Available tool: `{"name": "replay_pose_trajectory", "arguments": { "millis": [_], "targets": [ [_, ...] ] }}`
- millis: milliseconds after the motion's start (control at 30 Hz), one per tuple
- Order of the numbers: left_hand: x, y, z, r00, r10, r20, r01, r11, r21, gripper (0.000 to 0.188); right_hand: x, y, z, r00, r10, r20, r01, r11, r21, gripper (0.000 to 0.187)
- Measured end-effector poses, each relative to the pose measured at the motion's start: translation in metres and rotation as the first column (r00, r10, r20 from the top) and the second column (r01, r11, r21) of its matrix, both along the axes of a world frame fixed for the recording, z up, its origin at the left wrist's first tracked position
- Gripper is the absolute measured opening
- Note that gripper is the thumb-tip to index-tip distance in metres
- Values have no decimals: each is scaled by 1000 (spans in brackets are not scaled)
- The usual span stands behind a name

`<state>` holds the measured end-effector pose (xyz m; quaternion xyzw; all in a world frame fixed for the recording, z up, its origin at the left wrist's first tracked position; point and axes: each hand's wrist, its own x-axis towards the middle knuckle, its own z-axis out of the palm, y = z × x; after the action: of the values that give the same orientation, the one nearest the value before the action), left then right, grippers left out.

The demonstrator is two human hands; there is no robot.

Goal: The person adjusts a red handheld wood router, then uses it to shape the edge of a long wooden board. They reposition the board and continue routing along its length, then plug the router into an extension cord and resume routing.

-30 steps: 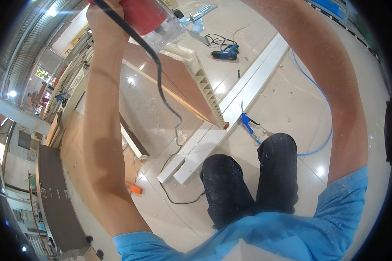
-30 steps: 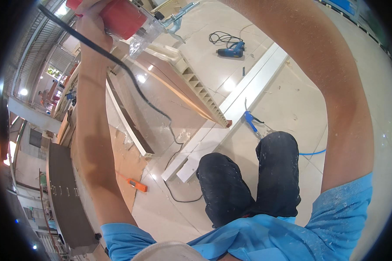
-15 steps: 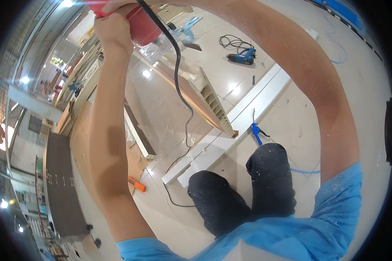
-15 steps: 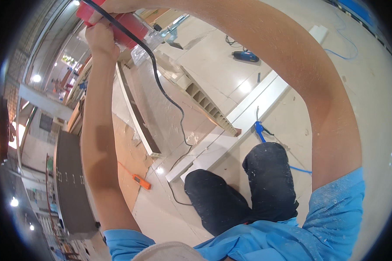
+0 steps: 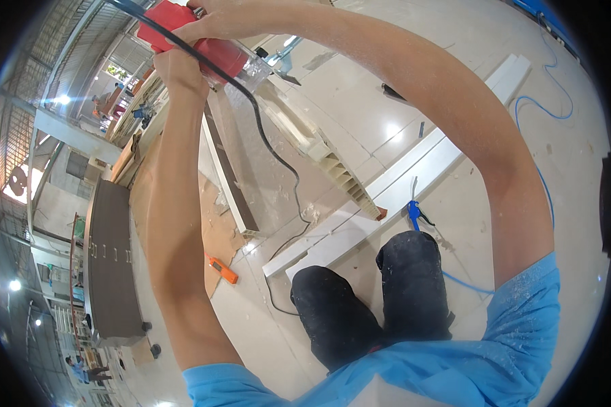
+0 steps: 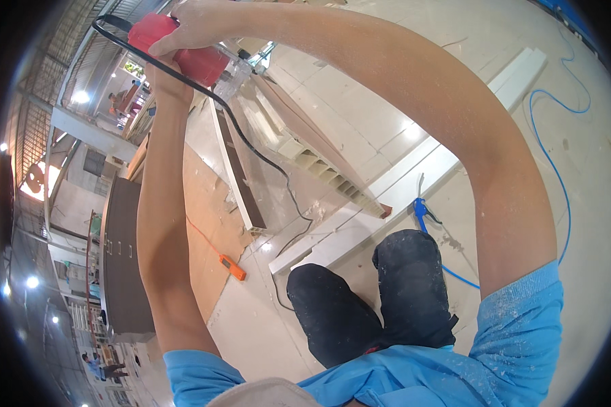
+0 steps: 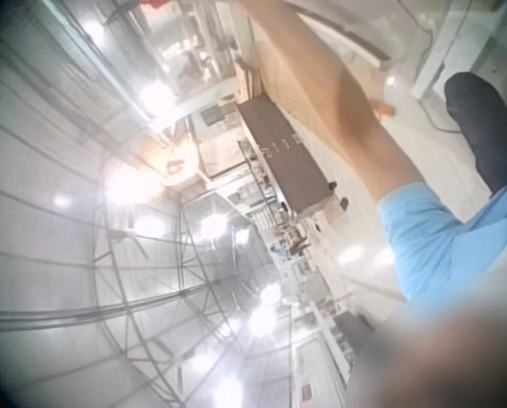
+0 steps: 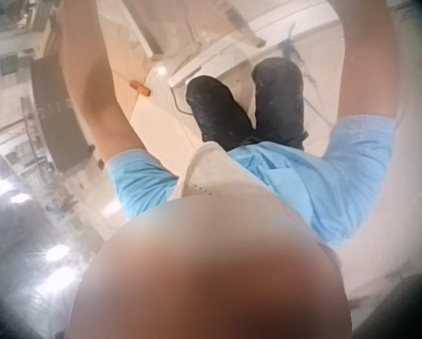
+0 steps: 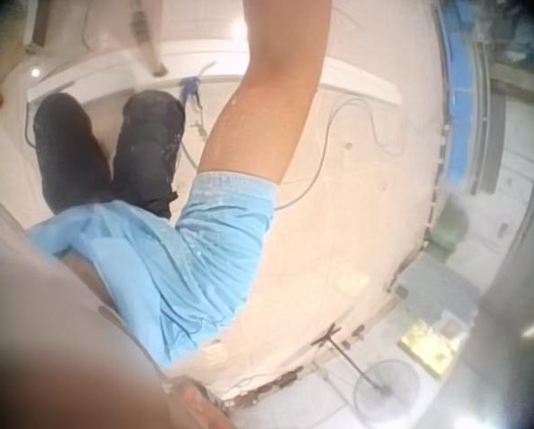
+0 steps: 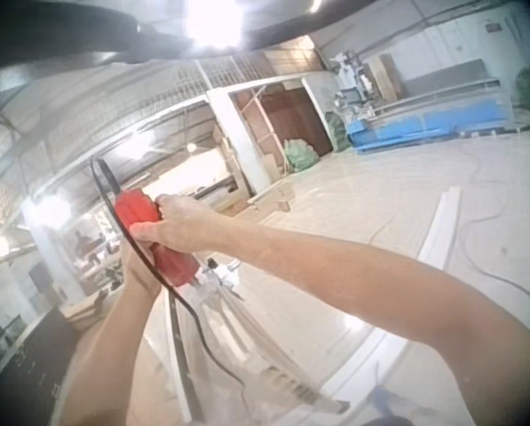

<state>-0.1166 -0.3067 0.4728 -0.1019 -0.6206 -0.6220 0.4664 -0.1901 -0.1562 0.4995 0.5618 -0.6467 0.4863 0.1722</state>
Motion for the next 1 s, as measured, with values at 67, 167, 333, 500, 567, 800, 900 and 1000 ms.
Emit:
{"name": "replay_pose_trajectory", "arguments": {
  "millis": [67,167,333,500,567,800,900,1000],
  "targets": [
    [-7,-9,-3,1000,-4,-8,3,1000,-18,29,-5,4,-5,999,49,12,-50,998,24,74],
    [-15,-22,-2,1000,13,23,-13,1000,-13,29,-13,7,-15,990,141,24,-140,988,-60,75],
    [-27,-31,4,997,77,20,-73,982,-172,36,-31,7,-24,1000,-17,26,21,990,-140,66],
    [-42,-30,1,944,326,57,-313,935,-166,39,-47,-1,-26,982,103,160,-75,983,-170,70],
    [-43,-31,1,937,339,82,-314,923,-225,37,-49,-5,-28,978,92,188,-63,986,-155,73],
    [-53,-51,-5,963,258,80,-234,945,-229,37,-41,-33,-23,873,299,384,-301,952,-56,75],
    [-69,-67,-5,999,38,39,-33,992,-125,37,-38,-43,-20,892,263,368,-282,959,-3,72],
    [-80,-75,-4,955,-286,-79,290,957,34,37,-37,-45,-20,906,242,348,-265,964,21,68]
  ]
}}
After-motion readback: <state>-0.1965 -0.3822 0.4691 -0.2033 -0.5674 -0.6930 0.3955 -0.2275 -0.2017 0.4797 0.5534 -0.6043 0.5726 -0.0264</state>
